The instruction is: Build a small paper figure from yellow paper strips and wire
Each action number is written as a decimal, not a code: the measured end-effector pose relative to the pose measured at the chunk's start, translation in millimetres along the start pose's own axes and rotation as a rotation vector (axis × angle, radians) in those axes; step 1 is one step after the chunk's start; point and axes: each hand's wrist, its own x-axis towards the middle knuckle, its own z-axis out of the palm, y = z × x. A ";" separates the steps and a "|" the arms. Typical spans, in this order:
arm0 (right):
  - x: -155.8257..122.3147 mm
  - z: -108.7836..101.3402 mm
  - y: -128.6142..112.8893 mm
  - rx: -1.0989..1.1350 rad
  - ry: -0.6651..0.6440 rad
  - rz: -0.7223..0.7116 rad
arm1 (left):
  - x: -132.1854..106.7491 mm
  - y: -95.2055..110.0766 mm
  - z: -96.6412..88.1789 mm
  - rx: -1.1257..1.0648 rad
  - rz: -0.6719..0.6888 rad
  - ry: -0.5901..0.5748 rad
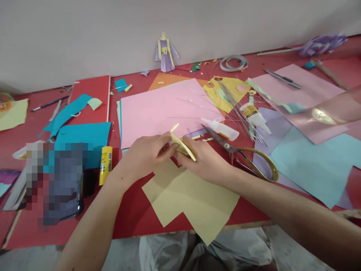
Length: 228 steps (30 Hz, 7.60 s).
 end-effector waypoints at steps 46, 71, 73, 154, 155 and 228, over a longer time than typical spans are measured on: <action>0.3 -3.6 -3.8 -0.084 -0.072 0.001 | -0.9 3.2 -1.6 0.080 0.037 -0.024; -0.2 -3.4 -3.6 -0.181 -0.072 -0.017 | -2.8 6.5 -2.2 0.145 0.033 -0.053; -0.4 -3.1 -3.9 -0.194 -0.074 -0.017 | -2.6 6.8 -2.1 0.162 0.031 -0.054; -1.1 -3.8 -1.4 0.748 -0.123 0.164 | -14.2 -3.8 -11.8 -0.304 0.299 0.053; -0.4 -4.8 -2.7 0.762 -0.136 0.187 | -13.8 -3.6 -11.8 -0.291 0.312 0.060; -0.4 -7.5 -3.0 0.096 -0.171 0.048 | -5.3 -8.6 1.8 0.140 0.329 0.061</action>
